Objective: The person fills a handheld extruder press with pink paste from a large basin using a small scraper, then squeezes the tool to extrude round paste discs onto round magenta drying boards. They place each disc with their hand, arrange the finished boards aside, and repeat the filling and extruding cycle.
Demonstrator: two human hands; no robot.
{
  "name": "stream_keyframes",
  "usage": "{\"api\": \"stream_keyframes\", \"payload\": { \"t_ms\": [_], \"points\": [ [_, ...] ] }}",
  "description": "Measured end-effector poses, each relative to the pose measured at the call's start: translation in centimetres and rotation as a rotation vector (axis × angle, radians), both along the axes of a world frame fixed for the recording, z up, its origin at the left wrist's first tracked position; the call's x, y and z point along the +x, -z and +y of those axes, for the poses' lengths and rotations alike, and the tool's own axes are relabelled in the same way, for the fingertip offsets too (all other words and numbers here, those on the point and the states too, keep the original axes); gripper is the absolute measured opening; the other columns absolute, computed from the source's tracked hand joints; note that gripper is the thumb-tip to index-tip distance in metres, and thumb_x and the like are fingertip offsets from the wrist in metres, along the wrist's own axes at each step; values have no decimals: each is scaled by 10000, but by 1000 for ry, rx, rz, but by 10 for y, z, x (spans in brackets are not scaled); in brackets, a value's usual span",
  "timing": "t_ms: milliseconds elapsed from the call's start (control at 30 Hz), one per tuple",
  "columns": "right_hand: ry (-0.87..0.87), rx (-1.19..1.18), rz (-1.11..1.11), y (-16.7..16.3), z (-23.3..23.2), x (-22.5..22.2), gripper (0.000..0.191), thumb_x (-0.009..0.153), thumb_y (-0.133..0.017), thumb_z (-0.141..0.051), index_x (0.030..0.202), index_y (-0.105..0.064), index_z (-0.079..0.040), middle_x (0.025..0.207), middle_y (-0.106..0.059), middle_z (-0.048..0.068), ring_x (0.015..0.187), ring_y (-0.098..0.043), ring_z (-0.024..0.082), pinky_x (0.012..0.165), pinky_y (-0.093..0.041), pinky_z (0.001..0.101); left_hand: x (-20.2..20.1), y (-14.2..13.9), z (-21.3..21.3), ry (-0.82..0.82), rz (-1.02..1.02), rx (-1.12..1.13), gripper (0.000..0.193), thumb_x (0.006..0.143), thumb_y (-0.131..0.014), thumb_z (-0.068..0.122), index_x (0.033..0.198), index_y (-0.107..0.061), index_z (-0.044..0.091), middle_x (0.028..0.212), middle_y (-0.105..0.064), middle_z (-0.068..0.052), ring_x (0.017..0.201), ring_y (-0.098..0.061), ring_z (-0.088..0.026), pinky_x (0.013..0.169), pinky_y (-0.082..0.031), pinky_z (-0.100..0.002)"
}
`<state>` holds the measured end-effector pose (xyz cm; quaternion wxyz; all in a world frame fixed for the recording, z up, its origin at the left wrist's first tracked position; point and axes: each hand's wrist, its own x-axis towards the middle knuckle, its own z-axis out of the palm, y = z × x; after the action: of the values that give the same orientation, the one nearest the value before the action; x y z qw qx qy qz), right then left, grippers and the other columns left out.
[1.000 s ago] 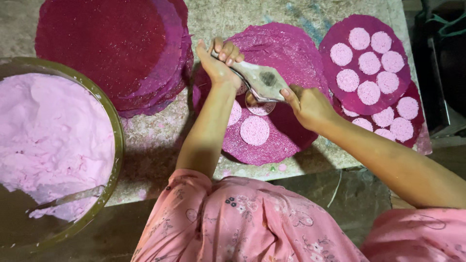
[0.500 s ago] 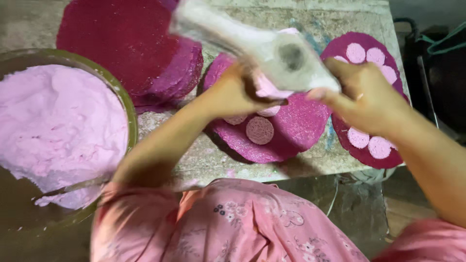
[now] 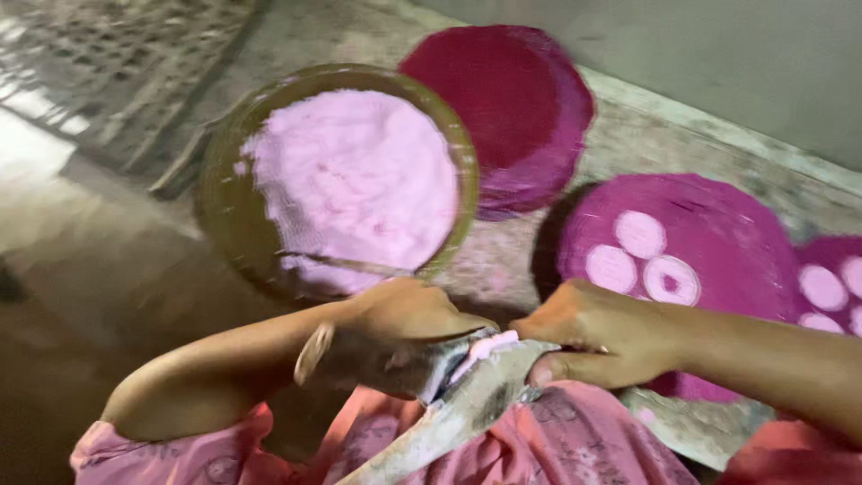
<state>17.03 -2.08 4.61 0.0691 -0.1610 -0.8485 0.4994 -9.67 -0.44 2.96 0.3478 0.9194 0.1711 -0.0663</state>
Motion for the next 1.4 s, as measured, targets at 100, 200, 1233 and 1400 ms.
{"api": "stream_keyframes", "payload": {
  "t_ms": [100, 200, 1233, 1400],
  "points": [
    [-52, -36, 6, 12, 8, -24, 456, 1044, -567, -448, 1104, -679, -10, 761, -646, 124, 658, -676, 300, 599, -500, 413, -34, 28, -4, -150, -24, -55, 358, 934, -539, 384, 1265, -627, 282, 960, -735, -128, 874, -704, -381, 730, -524, -504],
    [-89, 6, 108, 13, 17, -37, 428, 1065, -547, -413, 1103, -664, -3, 794, -645, 120, 694, -668, 313, 617, -493, 418, -72, 71, 10, -482, -33, -194, 354, 947, -568, 502, 1167, -715, 267, 976, -752, -117, 880, -728, -333, 774, -549, -442],
    [235, 321, -593, 116, 136, -115, 194, 962, -584, -197, 1094, -675, -88, 981, -695, 80, 859, -691, 220, 777, -564, 350, -217, 194, 55, -1122, -1254, -586, 388, 898, -738, 56, 1261, -602, 48, 1121, -674, 10, 995, -652, -97, 862, -552, -289],
    [522, -7, -280, 41, 138, -70, 223, 1007, -574, -200, 1175, -687, -105, 756, -667, 37, 670, -601, 121, 616, -526, 295, -220, 177, 49, -1015, -1192, -728, 632, 825, -766, 76, 1410, -555, 186, 1001, -676, 5, 827, -635, -90, 696, -526, -263]
  ]
}}
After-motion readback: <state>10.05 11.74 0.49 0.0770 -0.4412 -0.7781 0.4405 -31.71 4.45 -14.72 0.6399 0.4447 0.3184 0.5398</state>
